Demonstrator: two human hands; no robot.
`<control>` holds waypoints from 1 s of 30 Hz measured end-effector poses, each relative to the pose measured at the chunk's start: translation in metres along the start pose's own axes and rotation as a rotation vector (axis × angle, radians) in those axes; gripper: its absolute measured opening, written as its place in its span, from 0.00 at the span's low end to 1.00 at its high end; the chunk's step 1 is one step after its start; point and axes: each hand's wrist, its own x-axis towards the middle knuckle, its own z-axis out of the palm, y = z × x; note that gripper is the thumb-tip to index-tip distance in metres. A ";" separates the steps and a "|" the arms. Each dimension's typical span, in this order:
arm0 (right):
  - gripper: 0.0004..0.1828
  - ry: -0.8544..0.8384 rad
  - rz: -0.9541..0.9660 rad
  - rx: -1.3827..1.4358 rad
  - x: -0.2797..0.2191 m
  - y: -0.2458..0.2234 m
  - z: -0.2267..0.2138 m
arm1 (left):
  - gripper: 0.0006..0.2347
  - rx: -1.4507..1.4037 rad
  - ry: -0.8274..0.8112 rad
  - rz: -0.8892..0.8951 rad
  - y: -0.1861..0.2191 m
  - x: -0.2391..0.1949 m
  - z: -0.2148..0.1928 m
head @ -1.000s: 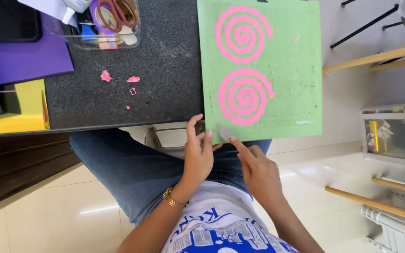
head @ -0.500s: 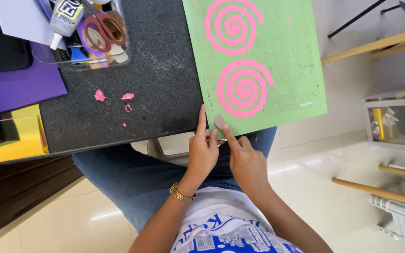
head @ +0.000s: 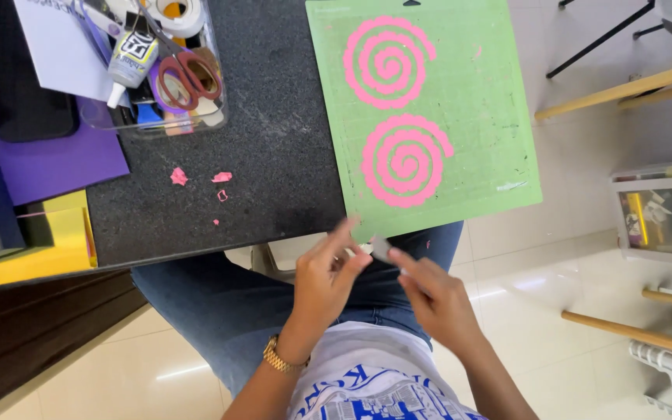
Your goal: Using a scraper tool to carefully remove spiral-shaped paper cutouts from an adhesive cutting mat.
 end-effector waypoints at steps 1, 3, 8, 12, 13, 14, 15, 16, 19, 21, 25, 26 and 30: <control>0.28 -0.077 -0.114 -0.125 -0.002 -0.011 -0.004 | 0.15 -0.085 -0.109 -0.105 0.016 0.003 -0.004; 0.28 -0.139 -0.225 -0.253 -0.006 -0.020 -0.009 | 0.08 -0.169 -0.228 -0.197 0.033 0.005 -0.008; 0.28 0.100 -0.388 -0.441 -0.004 -0.005 -0.021 | 0.15 -0.526 -0.167 -0.519 -0.027 -0.021 0.006; 0.26 0.235 -0.207 -0.355 0.028 0.053 -0.054 | 0.17 -0.061 -0.214 -0.492 -0.016 -0.019 -0.023; 0.22 0.282 -0.102 -0.418 0.043 0.076 -0.064 | 0.20 0.187 -0.347 -0.495 -0.018 -0.022 -0.023; 0.19 0.328 0.000 -0.478 0.058 0.099 -0.074 | 0.23 0.438 -0.471 -0.491 -0.022 -0.026 -0.022; 0.19 0.339 -0.005 -0.480 0.076 0.124 -0.084 | 0.23 0.438 -0.469 -0.479 -0.037 -0.038 -0.016; 0.23 0.396 0.160 -0.559 0.095 0.147 -0.095 | 0.16 0.584 -0.543 -0.373 -0.052 -0.048 -0.009; 0.25 0.389 0.394 -0.487 0.127 0.167 -0.113 | 0.13 0.744 -0.713 -0.152 -0.077 -0.066 0.006; 0.21 0.319 0.447 -0.339 0.134 0.160 -0.114 | 0.32 0.759 -0.806 -0.043 -0.063 -0.052 0.010; 0.27 0.239 0.488 -0.447 0.104 0.127 -0.102 | 0.16 0.307 -0.832 0.091 0.010 -0.004 0.011; 0.29 0.210 0.502 -0.562 0.094 0.115 -0.100 | 0.11 0.178 -0.759 0.201 0.025 0.008 0.012; 0.32 0.156 0.550 -0.484 0.103 0.049 -0.089 | 0.13 0.344 -0.585 0.502 0.022 0.059 0.054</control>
